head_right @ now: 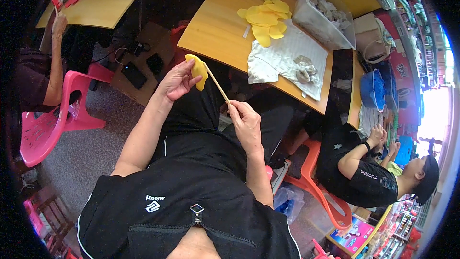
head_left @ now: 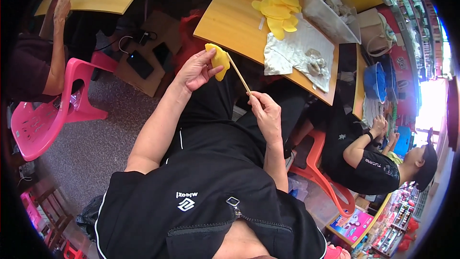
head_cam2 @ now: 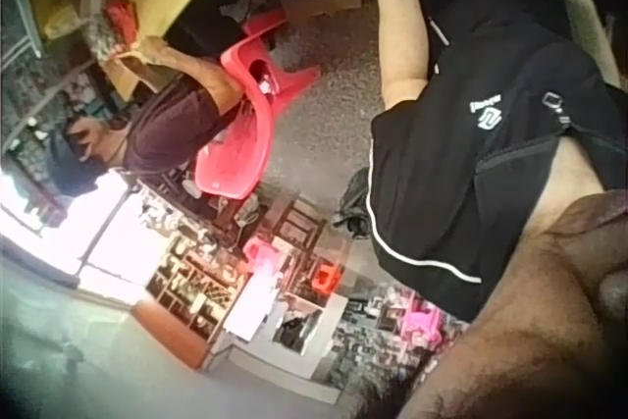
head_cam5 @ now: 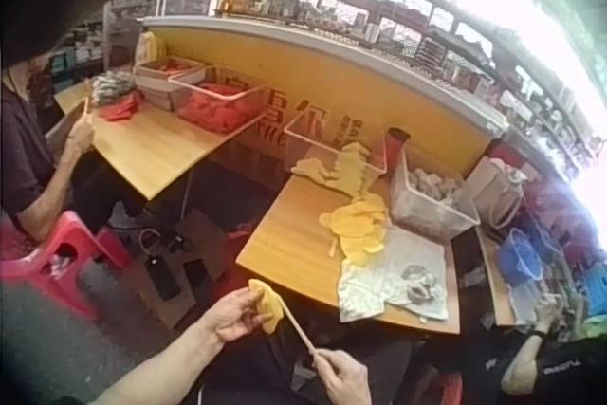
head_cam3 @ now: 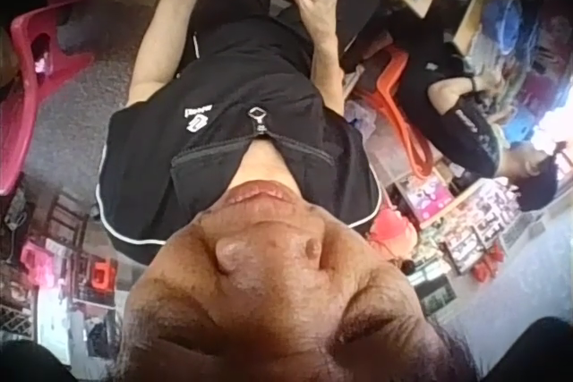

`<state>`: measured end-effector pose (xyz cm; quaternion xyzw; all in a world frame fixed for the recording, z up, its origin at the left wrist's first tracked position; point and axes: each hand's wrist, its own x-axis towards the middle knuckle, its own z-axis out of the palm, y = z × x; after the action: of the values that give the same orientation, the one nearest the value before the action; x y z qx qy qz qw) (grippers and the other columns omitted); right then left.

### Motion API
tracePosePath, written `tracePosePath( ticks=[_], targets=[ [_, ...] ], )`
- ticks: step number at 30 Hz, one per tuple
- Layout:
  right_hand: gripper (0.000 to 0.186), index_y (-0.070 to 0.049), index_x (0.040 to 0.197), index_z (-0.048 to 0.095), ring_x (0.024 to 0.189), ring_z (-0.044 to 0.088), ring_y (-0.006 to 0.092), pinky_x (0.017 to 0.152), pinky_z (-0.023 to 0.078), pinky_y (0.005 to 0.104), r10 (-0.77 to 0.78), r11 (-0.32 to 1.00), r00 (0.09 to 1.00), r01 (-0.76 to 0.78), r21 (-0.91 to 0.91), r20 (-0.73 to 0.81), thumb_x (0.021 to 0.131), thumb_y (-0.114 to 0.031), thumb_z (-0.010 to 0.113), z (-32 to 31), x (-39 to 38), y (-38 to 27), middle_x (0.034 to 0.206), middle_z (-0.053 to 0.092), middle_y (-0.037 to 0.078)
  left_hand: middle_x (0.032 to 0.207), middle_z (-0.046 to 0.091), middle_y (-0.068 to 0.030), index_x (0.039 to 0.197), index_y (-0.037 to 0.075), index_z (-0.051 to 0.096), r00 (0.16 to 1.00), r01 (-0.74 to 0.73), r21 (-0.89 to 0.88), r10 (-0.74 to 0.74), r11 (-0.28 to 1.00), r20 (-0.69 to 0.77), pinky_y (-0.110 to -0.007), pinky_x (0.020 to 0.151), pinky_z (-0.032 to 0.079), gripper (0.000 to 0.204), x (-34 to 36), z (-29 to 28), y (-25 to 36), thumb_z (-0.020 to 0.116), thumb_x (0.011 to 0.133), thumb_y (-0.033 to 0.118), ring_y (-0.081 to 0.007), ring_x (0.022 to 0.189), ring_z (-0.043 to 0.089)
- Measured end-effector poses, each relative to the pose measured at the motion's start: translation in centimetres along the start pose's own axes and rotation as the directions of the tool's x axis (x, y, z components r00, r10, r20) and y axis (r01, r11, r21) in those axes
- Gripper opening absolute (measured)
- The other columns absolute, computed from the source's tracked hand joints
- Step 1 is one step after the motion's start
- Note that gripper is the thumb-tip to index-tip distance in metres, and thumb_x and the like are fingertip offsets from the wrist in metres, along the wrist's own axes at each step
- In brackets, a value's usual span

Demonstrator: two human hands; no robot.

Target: Folding and assembling yellow leather pieces to create a craft item.

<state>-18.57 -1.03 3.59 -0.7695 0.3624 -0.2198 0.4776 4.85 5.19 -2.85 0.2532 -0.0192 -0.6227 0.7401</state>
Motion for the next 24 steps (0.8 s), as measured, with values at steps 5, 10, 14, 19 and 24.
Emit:
tracePosePath(
  ticks=[5, 10, 14, 19, 24],
  targets=[
    [0.016, 0.000, 0.100, 0.068, 0.060, 0.048, 0.0023, 0.053, 0.038, 0.0180, 0.019, 1.000, 1.000, -0.019, 0.017, -0.011, 0.091, -0.009, 0.058, 0.0, 0.0, 0.0, 0.074, 0.059, 0.000, 0.104, 0.065, -0.0076, 0.110, 0.005, 0.058, 1.000, -0.008, 0.005, 0.008, 1.000, -0.004, -0.031, 0.078, 0.059, 0.023, 0.2, -0.2, -0.1, 0.058, 0.093, 0.020, -0.0191, 0.095, 0.065],
    [0.015, 0.002, 0.098, 0.067, 0.059, 0.050, 0.0064, 0.054, 0.041, 0.0215, -0.128, 0.984, 0.991, 0.121, -0.128, -0.049, 0.089, -0.008, 0.060, 0.0, 0.1, 0.6, 0.072, 0.058, 0.003, 0.103, 0.065, -0.0079, 0.109, 0.005, 0.058, 0.999, -0.033, 0.032, 0.034, 0.999, -0.024, -0.031, 0.077, 0.059, 0.022, 0.3, -0.3, -0.1, 0.058, 0.093, 0.019, -0.0185, 0.094, 0.065],
    [0.014, 0.002, 0.097, 0.066, 0.059, 0.052, 0.0097, 0.055, 0.042, 0.0235, -0.150, 0.965, 0.987, 0.133, -0.225, -0.058, 0.087, -0.006, 0.062, -0.3, 0.1, -0.3, 0.070, 0.057, 0.006, 0.103, 0.065, -0.0095, 0.109, 0.003, 0.058, 0.995, -0.056, 0.131, 0.066, 0.990, -0.077, -0.031, 0.076, 0.059, 0.023, 0.3, 0.3, -0.1, 0.059, 0.092, 0.018, -0.0187, 0.093, 0.065],
    [0.013, 0.001, 0.095, 0.066, 0.064, 0.060, 0.0207, 0.058, 0.046, 0.0297, -0.162, 0.941, 0.985, 0.140, -0.308, -0.049, 0.085, -0.006, 0.063, -0.7, 0.1, -0.4, 0.076, 0.060, 0.012, 0.101, 0.066, -0.0097, 0.107, 0.001, 0.060, 0.990, -0.076, 0.314, 0.110, 0.946, -0.092, -0.030, 0.074, 0.058, 0.022, 0.1, 1.2, -0.4, 0.061, 0.091, 0.016, -0.0183, 0.093, 0.065],
    [0.013, 0.001, 0.095, 0.066, 0.064, 0.061, 0.0209, 0.060, 0.047, 0.0298, -0.111, 0.959, 0.994, 0.110, -0.260, 0.009, 0.086, -0.007, 0.063, -0.2, 0.6, 0.6, 0.076, 0.061, 0.012, 0.096, 0.067, -0.0109, 0.102, 0.000, 0.062, 0.999, 0.031, 0.479, -0.018, 0.877, -0.033, -0.030, 0.074, 0.058, 0.022, 0.3, 0.9, -1.1, 0.064, 0.088, 0.016, -0.0187, 0.087, 0.067]
  ],
)
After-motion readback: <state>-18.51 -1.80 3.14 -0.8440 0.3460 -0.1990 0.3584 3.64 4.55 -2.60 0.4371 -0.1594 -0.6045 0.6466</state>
